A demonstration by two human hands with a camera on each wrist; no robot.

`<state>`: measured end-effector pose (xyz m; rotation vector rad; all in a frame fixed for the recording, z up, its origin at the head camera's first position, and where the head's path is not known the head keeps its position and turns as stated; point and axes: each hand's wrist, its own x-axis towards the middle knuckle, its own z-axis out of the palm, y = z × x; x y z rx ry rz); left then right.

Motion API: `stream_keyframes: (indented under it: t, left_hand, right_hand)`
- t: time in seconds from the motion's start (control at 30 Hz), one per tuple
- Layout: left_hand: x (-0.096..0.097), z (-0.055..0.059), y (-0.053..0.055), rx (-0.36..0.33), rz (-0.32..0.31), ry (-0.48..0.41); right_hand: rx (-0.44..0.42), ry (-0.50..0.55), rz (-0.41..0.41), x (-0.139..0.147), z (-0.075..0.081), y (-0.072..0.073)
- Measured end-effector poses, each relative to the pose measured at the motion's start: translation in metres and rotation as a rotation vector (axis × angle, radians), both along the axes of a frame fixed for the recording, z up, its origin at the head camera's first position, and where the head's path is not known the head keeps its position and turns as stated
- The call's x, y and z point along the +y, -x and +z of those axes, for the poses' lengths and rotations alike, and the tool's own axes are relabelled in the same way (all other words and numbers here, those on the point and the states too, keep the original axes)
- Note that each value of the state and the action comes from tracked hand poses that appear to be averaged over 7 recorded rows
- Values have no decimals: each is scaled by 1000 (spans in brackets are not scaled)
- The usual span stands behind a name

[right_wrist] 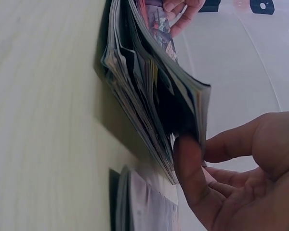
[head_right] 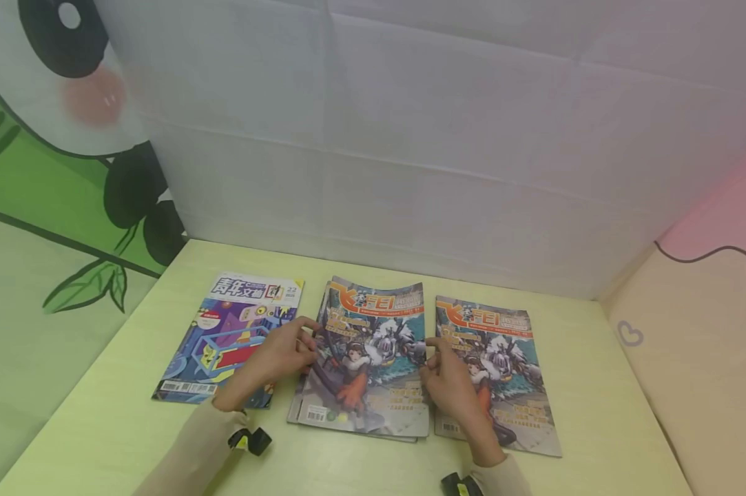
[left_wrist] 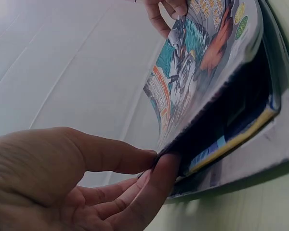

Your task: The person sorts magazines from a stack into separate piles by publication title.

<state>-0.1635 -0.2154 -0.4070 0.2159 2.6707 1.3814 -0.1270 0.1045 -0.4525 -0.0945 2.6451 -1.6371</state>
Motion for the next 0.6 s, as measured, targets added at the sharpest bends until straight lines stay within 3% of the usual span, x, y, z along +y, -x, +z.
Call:
stream_keyframes:
  t: [0.37,0.6]
  left_hand:
    - [4,4,-2,-89,2,-118]
    - [15,4,-5,-57,-43,-178]
  right_hand:
    - [-20,35,27,8,1,-3]
    - [3,63,10,26,-5,-8]
